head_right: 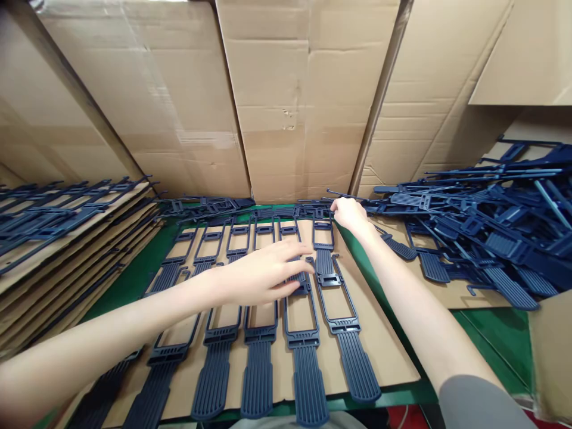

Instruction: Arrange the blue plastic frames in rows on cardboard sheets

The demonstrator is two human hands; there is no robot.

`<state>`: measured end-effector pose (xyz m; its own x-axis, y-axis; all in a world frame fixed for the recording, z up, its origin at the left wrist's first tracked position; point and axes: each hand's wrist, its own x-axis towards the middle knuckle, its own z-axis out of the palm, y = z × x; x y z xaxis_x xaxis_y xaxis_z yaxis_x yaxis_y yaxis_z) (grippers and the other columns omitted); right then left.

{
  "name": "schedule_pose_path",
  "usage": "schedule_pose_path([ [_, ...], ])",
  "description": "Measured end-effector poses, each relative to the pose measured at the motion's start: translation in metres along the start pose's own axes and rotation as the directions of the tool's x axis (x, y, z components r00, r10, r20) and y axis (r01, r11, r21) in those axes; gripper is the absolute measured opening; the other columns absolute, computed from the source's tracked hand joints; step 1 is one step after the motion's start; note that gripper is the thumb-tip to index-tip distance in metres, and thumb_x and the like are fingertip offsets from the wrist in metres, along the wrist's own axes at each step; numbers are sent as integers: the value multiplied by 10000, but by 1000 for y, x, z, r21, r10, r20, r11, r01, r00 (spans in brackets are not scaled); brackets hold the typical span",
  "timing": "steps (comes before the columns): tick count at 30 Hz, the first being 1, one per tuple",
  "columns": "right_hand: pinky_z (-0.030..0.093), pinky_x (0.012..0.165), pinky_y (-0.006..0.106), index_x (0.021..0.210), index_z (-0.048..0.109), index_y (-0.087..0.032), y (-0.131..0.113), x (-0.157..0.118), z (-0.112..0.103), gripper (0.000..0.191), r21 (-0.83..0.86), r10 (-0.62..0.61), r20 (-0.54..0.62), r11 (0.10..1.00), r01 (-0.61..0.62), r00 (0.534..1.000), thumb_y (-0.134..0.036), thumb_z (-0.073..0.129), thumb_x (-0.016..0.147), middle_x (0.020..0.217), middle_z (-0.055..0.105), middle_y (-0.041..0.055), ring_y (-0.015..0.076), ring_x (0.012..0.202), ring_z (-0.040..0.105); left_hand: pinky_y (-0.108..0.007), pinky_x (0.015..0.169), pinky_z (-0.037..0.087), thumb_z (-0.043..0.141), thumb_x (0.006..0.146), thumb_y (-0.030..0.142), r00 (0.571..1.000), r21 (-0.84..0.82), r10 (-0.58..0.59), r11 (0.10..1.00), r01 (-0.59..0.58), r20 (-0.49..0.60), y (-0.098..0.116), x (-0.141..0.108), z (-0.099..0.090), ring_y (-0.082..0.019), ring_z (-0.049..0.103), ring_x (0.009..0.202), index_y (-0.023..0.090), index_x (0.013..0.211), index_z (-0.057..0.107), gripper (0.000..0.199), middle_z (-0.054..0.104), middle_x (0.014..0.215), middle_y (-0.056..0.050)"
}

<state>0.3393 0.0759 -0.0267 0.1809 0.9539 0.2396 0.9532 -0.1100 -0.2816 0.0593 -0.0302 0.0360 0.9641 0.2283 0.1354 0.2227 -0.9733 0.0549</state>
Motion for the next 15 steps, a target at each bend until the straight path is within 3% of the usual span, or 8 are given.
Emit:
schedule_pose_path([
  [3,493,842,314,926,732,-200,15,6,6,298,29,27,47,999,-28,999,-52,583,715,954,719,76,246,926,666,-432,1057,358,502,931,271,999,81,8,997,-5,-39,-13,37,34,-278,478,1239,146,1229,560,328,498,1350,-162],
  [7,491,820,229,939,728,-174,32,1,11,264,130,-74,148,990,55,986,-58,591,746,891,730,38,183,880,678,-463,1088,300,488,939,430,993,108,-84,990,92,-81,-23,57,70,-314,389,1314,132,1293,526,465,427,1408,-184],
  [12,507,680,240,963,725,-155,35,-5,11,198,248,-142,224,965,85,964,-217,602,821,785,727,28,182,758,680,-425,1089,306,424,964,422,987,69,-136,987,142,-90,-25,56,85,-263,430,1281,159,1318,519,450,457,1386,-144],
  [15,481,610,243,943,730,-165,30,-6,13,191,280,-150,189,955,93,970,-234,620,803,686,703,5,179,680,660,-407,1075,326,421,965,404,986,63,-125,989,132,-106,-26,55,85,-245,473,1227,164,1315,527,437,476,1363,-129],
])
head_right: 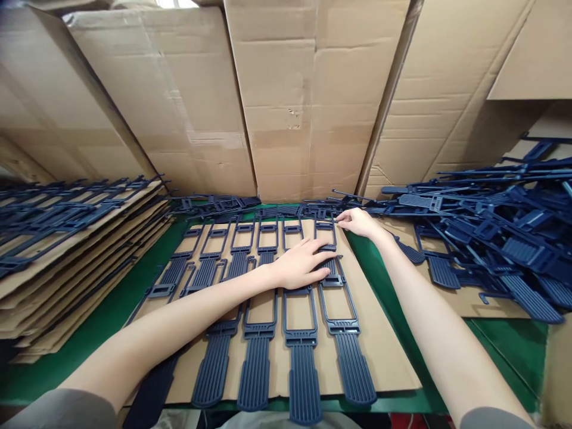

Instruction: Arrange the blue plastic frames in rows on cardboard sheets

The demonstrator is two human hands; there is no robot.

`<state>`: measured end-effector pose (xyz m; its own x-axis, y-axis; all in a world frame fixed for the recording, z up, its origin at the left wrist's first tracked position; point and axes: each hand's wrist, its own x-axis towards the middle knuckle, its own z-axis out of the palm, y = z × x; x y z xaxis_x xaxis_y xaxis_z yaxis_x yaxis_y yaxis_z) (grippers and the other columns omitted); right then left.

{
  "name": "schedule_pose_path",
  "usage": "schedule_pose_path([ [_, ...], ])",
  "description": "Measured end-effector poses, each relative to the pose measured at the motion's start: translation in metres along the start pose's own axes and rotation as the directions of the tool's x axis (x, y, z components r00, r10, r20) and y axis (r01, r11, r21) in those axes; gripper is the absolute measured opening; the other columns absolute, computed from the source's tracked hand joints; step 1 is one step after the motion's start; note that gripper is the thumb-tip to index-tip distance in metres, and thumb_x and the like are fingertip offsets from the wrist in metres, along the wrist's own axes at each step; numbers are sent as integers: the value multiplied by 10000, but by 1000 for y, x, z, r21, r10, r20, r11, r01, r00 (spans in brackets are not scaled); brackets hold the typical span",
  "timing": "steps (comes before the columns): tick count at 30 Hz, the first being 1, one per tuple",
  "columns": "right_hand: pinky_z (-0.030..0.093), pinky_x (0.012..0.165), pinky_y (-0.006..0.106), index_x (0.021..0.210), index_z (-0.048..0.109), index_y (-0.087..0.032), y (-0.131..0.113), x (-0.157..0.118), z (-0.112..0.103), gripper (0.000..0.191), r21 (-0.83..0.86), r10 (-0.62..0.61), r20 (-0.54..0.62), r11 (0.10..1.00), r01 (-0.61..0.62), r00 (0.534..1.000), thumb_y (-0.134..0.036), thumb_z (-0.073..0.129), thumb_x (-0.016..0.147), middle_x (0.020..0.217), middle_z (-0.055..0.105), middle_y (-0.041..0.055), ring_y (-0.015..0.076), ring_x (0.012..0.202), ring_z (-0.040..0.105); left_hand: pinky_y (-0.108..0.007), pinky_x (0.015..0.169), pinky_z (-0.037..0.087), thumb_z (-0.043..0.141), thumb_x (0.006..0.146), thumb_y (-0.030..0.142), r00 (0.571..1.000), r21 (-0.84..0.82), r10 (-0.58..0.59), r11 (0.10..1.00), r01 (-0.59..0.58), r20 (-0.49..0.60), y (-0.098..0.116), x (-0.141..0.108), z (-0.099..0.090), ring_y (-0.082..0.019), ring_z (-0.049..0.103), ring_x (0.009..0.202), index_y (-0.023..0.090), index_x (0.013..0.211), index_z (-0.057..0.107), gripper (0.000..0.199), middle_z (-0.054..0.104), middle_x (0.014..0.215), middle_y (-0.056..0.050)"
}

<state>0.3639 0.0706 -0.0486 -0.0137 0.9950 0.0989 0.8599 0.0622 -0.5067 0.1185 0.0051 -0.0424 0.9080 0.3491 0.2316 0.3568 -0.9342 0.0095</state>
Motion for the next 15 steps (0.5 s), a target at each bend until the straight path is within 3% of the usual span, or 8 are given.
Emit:
schedule_pose_path([
  [7,473,675,257,757,710,-172,-4,1,14,65,-13,40,-217,999,-44,975,-208,655,762,705,701,25,195,724,660,-395,1056,364,455,949,380,999,-59,-5,998,2,-54,-2,0,2,-258,471,1214,150,1285,564,421,482,1323,-145],
  [15,484,780,314,874,674,-152,4,6,28,127,-26,19,-438,999,-34,899,-207,572,821,837,693,70,212,782,641,-400,1063,371,478,935,339,998,-149,-20,989,12,-56,-2,-2,2,-273,447,1239,124,1281,558,415,449,1314,-167],
])
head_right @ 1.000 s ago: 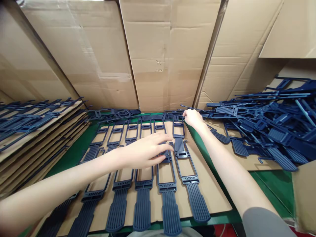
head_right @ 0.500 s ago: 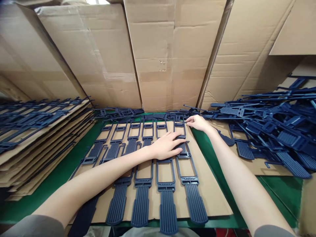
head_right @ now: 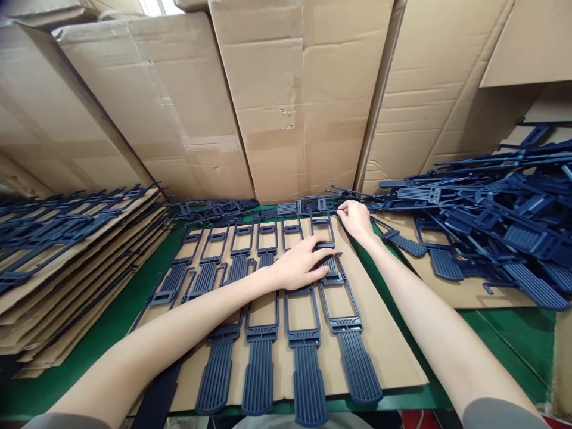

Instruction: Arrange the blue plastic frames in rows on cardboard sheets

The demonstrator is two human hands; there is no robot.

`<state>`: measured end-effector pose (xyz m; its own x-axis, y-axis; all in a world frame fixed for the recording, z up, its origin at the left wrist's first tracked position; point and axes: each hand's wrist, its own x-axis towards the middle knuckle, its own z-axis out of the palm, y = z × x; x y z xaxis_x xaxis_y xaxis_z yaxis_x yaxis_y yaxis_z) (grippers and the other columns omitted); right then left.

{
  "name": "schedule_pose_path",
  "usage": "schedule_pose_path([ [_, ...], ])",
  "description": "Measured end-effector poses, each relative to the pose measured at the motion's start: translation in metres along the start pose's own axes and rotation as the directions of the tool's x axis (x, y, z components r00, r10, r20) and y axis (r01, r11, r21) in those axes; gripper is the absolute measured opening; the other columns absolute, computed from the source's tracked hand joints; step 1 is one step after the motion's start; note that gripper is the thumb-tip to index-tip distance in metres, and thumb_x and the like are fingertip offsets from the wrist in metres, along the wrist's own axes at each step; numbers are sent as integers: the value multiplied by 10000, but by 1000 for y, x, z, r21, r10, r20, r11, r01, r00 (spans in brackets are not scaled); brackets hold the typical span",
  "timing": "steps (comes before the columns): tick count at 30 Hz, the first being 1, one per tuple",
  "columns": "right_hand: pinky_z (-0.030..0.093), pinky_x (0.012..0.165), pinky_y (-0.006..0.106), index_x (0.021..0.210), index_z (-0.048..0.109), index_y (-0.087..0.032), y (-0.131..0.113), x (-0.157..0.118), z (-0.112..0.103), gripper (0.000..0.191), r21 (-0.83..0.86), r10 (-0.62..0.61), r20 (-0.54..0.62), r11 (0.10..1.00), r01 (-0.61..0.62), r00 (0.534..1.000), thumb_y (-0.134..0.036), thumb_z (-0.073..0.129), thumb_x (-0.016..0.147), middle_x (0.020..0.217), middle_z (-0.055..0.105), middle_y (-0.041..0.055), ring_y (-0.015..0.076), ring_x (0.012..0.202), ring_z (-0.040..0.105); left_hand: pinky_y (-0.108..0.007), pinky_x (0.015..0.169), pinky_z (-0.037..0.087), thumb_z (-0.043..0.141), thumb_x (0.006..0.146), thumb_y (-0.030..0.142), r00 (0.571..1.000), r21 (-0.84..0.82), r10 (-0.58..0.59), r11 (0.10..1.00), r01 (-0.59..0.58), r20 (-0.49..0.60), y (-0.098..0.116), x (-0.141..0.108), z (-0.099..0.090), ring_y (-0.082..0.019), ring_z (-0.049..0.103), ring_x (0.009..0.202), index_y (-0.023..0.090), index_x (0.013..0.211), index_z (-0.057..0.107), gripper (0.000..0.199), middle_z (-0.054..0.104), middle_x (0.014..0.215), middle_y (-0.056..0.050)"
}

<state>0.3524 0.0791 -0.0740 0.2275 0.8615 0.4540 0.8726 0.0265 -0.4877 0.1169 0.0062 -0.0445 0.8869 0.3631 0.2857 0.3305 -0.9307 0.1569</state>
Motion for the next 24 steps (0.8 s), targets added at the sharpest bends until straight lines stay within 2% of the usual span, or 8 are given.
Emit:
schedule_pose_path([
  [4,494,776,327,861,660,-156,10,1,1,124,-1,-35,-120,999,36,992,-217,560,820,850,674,80,217,767,629,-388,1061,376,469,932,324,1000,-23,-1,1000,0,-9,0,-1,-1,-257,447,1226,153,1290,544,404,443,1291,-144],
  [7,498,777,334,852,649,-162,14,-1,1,119,11,-23,-135,1000,25,991,-224,556,815,857,668,83,220,763,625,-386,1026,413,474,924,337,999,-38,-35,999,35,1,0,-2,-2,-249,493,1150,162,1257,563,386,452,1231,-134],
  [9,499,779,338,845,642,-164,13,-3,-1,116,19,-23,-143,999,26,989,-226,550,813,859,664,85,222,762,623,-387,1023,414,467,927,341,999,-38,-37,999,37,13,0,-2,-2,-247,505,1126,158,1243,569,379,458,1211,-132],
  [14,497,790,349,853,625,-179,1,-4,-12,118,43,-82,-212,995,93,974,-246,531,830,865,645,92,234,788,622,-398,1051,380,447,938,330,1000,-11,-16,1000,16,21,0,-1,-2,-267,457,1209,142,1238,562,373,446,1286,-149],
  [16,507,793,352,867,607,-184,-5,-2,-17,119,115,-80,-232,987,109,969,-271,532,836,865,646,91,234,795,633,-392,1046,383,443,941,326,1000,-9,-16,1000,16,23,0,-1,-2,-261,469,1193,137,1240,559,372,459,1276,-148],
  [18,531,770,344,903,572,-185,-13,1,-20,129,272,-59,-233,954,123,971,-289,525,844,855,653,82,229,800,656,-389,1048,381,447,939,315,1000,-5,-21,1000,21,19,1,-1,-3,-254,477,1174,139,1235,561,363,479,1245,-139],
  [21,567,704,312,948,502,-194,-26,3,-25,144,520,-37,-228,840,154,973,-302,509,853,879,664,67,216,815,684,-392,1044,385,459,929,291,999,12,-40,999,40,13,2,-1,-4,-254,477,1165,137,1226,571,353,496,1201,-135],
  [24,583,700,302,936,473,-209,-41,3,-34,145,614,-57,-264,760,213,963,-309,534,850,927,680,58,201,824,692,-392,1031,399,466,929,298,998,24,-57,998,57,20,3,-1,-4,-255,489,1149,130,1224,578,358,505,1179,-141],
])
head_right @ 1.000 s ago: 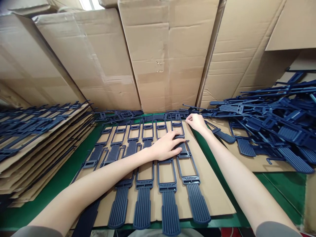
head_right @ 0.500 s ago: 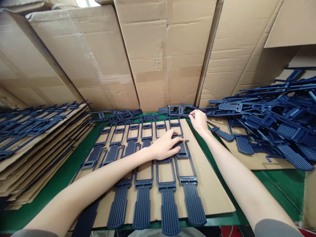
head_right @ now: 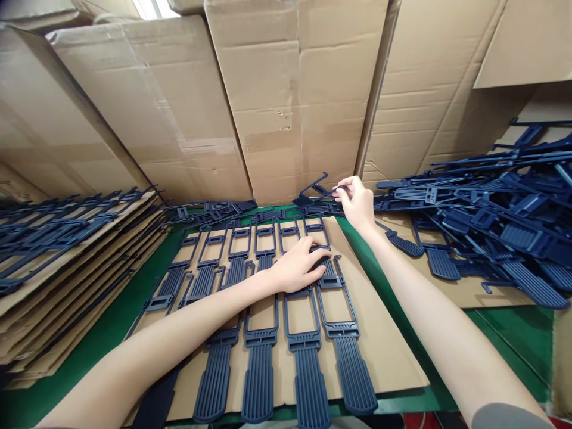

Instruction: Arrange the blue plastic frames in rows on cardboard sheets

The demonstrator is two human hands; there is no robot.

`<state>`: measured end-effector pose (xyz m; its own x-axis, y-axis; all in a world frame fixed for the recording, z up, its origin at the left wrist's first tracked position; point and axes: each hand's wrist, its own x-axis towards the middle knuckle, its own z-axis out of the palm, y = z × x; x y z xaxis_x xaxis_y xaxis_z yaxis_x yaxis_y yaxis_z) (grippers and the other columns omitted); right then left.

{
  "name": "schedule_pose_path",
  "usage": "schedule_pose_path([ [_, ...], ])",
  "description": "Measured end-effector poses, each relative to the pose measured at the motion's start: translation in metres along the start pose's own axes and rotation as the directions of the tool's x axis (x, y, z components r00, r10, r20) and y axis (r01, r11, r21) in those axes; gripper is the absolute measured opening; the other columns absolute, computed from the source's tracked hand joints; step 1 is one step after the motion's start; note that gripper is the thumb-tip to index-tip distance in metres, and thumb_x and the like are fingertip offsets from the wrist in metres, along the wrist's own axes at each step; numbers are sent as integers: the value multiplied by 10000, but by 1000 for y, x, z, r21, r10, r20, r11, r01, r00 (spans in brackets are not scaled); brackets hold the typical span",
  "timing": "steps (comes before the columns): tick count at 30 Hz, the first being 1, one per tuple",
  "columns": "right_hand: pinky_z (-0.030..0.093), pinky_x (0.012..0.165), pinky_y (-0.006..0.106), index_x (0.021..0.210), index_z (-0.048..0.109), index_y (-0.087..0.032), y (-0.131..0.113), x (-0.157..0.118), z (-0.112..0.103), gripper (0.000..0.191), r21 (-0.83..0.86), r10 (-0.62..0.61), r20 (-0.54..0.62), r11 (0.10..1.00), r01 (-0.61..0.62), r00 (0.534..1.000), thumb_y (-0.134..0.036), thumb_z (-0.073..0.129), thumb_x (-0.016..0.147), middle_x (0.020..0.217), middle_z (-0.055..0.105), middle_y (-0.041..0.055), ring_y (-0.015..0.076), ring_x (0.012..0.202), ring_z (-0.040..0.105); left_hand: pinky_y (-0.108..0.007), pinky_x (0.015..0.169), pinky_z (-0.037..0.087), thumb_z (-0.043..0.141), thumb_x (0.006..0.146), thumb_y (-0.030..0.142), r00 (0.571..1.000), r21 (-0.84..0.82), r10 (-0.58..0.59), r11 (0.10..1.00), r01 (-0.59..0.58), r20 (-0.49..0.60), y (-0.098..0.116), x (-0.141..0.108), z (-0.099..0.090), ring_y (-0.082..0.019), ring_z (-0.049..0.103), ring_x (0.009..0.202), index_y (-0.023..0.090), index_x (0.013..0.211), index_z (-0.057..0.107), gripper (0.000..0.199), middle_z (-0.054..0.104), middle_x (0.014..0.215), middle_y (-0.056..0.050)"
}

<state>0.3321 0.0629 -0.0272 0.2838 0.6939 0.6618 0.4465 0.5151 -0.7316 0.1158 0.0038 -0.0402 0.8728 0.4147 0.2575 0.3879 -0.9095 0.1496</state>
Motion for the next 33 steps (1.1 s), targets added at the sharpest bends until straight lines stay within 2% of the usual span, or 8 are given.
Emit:
schedule_pose_path([
  [3,586,732,313,935,480,-216,-19,4,-2,147,54,-73,-42,996,75,996,-310,560,855,920,694,45,192,828,693,-402,1062,367,460,947,372,1000,19,2,1000,-2,-2,0,0,0,-263,457,1215,138,1238,572,390,494,1239,-151],
  [8,584,740,316,965,509,-229,-51,16,-15,141,107,-144,-138,981,159,980,-306,581,872,876,696,21,184,831,693,-471,1141,213,382,958,541,999,38,-8,999,7,48,-3,-1,3,-302,241,1409,189,1356,482,542,357,1467,-148],
  [14,558,556,255,939,588,-177,-73,31,-41,135,222,-206,-200,943,249,958,-207,643,818,794,703,42,165,649,678,-476,1136,204,351,978,505,993,84,7,996,-17,116,-3,0,2,-267,291,1399,204,1382,461,516,414,1451,-149],
  [17,543,515,237,887,631,-149,-79,32,-54,93,201,-179,-126,959,202,976,-194,657,810,731,693,42,143,562,651,-473,1136,203,355,983,473,993,91,16,996,-27,120,-2,1,1,-264,311,1390,173,1377,471,509,437,1428,-171],
  [20,554,517,249,848,657,-126,-82,31,-61,124,138,-118,6,984,116,993,-231,698,796,658,676,39,138,512,632,-484,1137,200,360,982,472,992,77,4,997,-14,126,-2,1,0,-258,297,1398,183,1378,463,501,419,1445,-165],
  [23,572,539,282,862,666,-112,-81,30,-61,197,97,-76,59,993,70,995,-287,723,793,645,675,52,156,513,640,-485,1143,191,371,978,473,992,56,-1,998,-6,124,-2,0,-1,-244,301,1398,195,1383,444,496,410,1455,-151],
  [27,587,572,340,853,664,-154,-75,32,-58,183,87,-64,69,994,58,996,-318,724,799,653,674,36,178,530,653,-488,1141,196,392,973,466,992,31,-3,1000,0,124,-2,1,-2,-249,337,1377,177,1352,472,483,417,1447,-153],
  [33,585,599,391,866,658,-191,-50,37,-58,149,161,36,42,986,-43,998,-325,696,812,673,664,27,205,570,663,-437,1079,325,475,942,446,995,34,-29,999,25,99,3,1,-6,-258,453,1276,193,1282,546,430,477,1381,-129],
])
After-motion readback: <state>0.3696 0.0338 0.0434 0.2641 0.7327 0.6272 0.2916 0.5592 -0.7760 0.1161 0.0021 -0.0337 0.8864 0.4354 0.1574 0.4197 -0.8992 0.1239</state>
